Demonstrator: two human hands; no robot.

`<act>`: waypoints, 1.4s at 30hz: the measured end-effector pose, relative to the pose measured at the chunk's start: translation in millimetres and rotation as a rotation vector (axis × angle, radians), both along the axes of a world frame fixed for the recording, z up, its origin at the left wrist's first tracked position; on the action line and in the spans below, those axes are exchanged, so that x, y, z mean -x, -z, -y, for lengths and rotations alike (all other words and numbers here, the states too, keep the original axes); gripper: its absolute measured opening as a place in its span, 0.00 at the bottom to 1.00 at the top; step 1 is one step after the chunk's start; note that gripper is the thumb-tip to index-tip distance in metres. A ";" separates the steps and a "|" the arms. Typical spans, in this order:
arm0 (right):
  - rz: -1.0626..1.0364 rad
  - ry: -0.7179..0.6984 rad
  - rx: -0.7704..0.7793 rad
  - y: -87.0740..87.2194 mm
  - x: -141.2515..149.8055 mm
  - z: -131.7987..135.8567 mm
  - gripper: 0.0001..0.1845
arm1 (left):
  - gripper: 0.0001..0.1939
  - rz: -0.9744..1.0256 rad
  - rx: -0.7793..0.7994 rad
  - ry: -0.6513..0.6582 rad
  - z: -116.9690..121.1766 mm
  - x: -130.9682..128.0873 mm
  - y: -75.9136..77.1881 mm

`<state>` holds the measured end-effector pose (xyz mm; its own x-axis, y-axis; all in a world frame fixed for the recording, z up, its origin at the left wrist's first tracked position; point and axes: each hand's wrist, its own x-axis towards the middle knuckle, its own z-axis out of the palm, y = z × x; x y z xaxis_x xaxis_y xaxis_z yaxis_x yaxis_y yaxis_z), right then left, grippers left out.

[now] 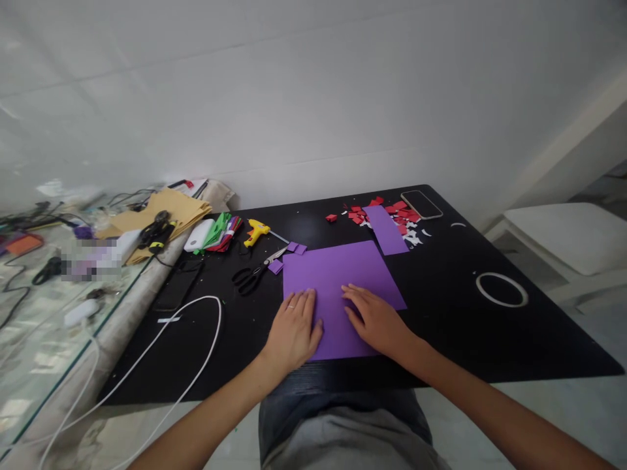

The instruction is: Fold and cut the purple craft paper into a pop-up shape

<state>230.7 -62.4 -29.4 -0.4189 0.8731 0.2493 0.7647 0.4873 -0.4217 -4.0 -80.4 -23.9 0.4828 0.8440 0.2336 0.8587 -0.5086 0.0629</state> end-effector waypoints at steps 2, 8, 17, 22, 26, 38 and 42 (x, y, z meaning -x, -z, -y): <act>0.000 0.003 0.017 -0.7 0.0 0.5 0.18 | 0.29 -0.024 -0.042 -0.030 1.4 16.0 -0.3; 0.019 0.023 0.078 -10.4 2.2 0.5 0.18 | 0.30 -0.069 -0.090 -0.139 6.1 44.9 0.2; 0.101 0.067 0.217 -38.9 58.7 -29.7 0.09 | 0.27 -0.006 -0.106 -0.161 9.1 45.5 8.8; 0.197 0.088 0.288 -41.9 91.9 -42.9 0.16 | 0.27 0.006 -0.095 -0.166 9.9 45.5 8.6; 0.245 0.130 0.328 -43.1 92.5 -47.8 0.18 | 0.27 0.000 -0.084 -0.181 10.8 43.4 8.1; 0.240 0.222 0.388 -45.6 35.9 -53.7 0.19 | 0.27 0.031 -0.057 -0.193 10.6 40.8 5.0; 0.232 0.262 0.414 -46.9 11.3 -53.4 0.21 | 0.27 0.015 -0.040 -0.194 10.5 41.6 5.0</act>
<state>219.4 -9.0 17.5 -0.1772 0.9612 -0.2114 0.9343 0.0967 -0.3432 -45.6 -90.9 -28.9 0.3083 0.9107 0.2751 0.9400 -0.3361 0.0593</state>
